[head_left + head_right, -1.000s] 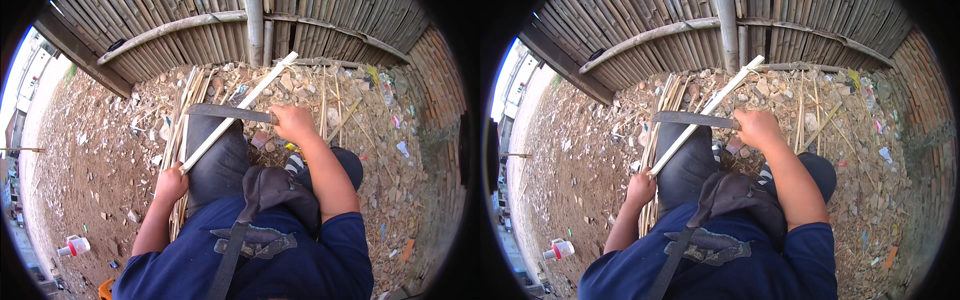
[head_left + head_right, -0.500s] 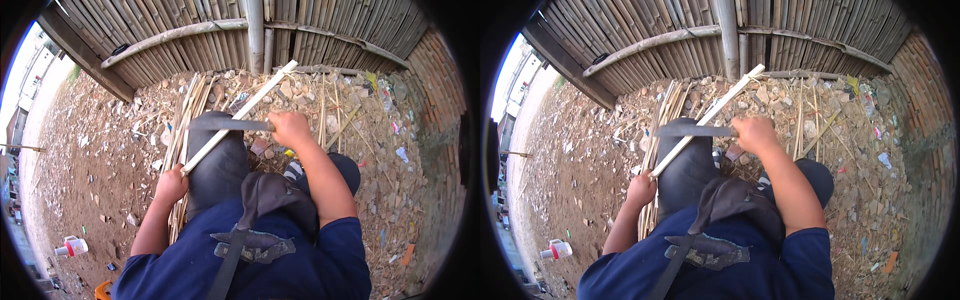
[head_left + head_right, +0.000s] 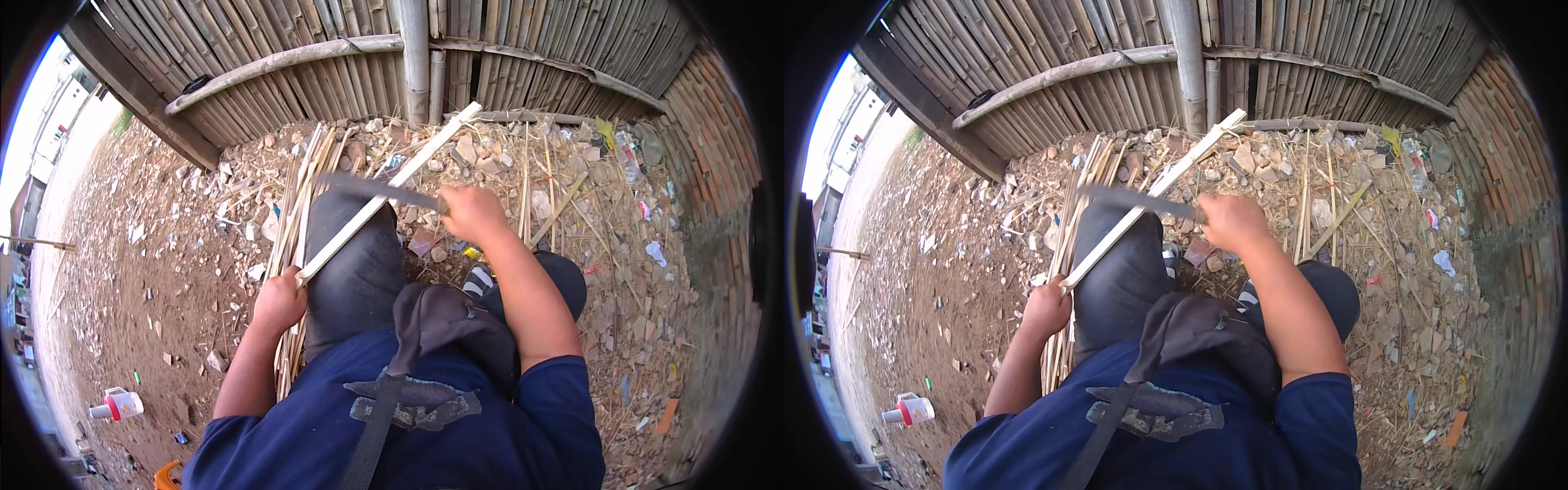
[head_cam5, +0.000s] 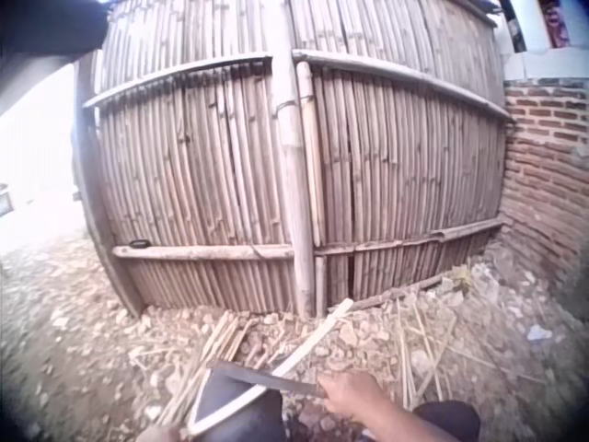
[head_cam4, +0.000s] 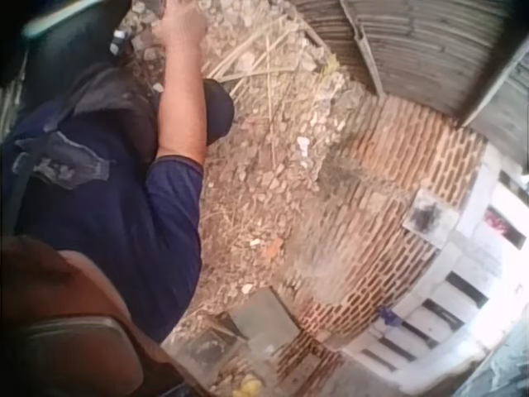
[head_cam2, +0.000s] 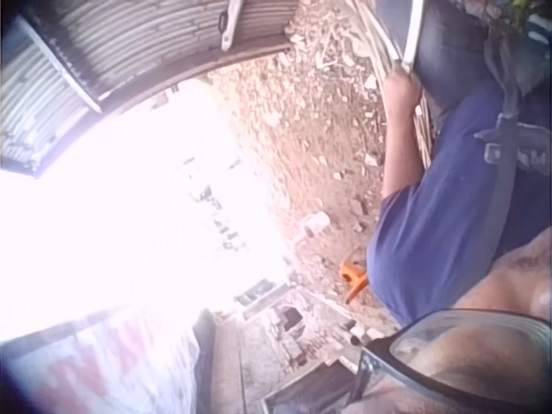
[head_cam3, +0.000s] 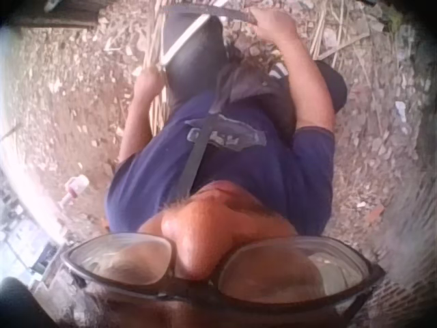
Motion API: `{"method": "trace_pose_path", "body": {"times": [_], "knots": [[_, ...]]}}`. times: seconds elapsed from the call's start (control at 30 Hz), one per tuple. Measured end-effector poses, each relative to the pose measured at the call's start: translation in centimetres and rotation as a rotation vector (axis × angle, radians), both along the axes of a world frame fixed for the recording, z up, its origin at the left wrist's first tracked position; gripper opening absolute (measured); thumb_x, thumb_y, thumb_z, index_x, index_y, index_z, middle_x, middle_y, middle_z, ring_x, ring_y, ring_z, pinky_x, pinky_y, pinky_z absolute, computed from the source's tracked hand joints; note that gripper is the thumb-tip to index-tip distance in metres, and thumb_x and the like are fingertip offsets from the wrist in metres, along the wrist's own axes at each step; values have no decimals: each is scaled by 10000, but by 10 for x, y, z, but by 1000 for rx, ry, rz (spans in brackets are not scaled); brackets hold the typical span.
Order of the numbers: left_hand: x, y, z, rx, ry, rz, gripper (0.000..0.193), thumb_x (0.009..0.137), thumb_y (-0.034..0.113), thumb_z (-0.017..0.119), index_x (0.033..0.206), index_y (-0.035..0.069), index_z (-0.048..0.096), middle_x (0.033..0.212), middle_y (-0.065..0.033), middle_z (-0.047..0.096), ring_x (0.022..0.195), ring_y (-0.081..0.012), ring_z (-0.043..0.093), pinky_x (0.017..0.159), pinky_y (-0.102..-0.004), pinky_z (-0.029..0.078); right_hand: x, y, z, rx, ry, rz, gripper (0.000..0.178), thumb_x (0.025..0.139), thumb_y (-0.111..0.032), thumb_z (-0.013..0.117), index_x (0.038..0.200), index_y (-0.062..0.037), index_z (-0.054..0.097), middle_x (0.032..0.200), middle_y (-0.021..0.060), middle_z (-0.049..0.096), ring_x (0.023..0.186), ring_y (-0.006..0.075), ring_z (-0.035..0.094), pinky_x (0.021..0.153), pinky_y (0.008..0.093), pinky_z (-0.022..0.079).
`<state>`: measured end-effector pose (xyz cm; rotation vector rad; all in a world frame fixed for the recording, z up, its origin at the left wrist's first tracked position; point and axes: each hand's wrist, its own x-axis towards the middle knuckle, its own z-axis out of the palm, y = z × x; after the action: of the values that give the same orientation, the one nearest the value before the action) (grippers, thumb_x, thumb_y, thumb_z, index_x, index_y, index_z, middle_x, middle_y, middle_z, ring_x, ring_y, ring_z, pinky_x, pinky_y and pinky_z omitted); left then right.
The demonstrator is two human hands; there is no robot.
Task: The person strips layers from a length of bamboo using a large knife while seated outdoors.
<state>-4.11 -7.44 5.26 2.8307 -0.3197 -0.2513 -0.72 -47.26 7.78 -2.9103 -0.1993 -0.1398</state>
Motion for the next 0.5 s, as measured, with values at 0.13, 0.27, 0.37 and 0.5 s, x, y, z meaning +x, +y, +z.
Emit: {"method": "trace_pose_path", "body": {"times": [0.13, 0.27, 0.37, 0.5], "knots": [[3, 15, -16, -107, 13, -24, 338, 842, 130, 546, 1150, 19, 629, 826, -287, 689, 817, -477, 685, 795, -573, 548, 19, -35, -18, 190, 21, -166, 183, 820, -214, 699, 972, -121, 657, 843, 141, 711, 814, 371, 706, 724, 493, 557], [7, 15, -4, -5, -9, -16, 364, 833, 116, 535, 1165, 1, 631, 825, -288, 691, 817, -474, 687, 798, -566, 553, 22, -52, -14, 190, 92, -311, 207, 830, -219, 688, 1010, -117, 674, 866, 172, 721, 841, 384, 705, 749, 491, 558], [6, 16, -13, -59, -10, -27, 381, 830, 111, 535, 1178, -12, 629, 824, -291, 691, 815, -471, 689, 800, -562, 555, 17, -33, -11, 193, 51, -260, 206, 827, -217, 702, 1003, -118, 665, 849, 153, 717, 832, 372, 711, 773, 498, 554], [0, 11, -14, -64, 13, -15, 382, 831, 109, 534, 1178, -21, 627, 817, -295, 687, 799, -476, 685, 788, -557, 559, 8, -10, -3, 14, -64, 23, 226, 801, -220, 732, 972, -120, 622, 839, 125, 710, 803, 361, 711, 737, 497, 567]]}}
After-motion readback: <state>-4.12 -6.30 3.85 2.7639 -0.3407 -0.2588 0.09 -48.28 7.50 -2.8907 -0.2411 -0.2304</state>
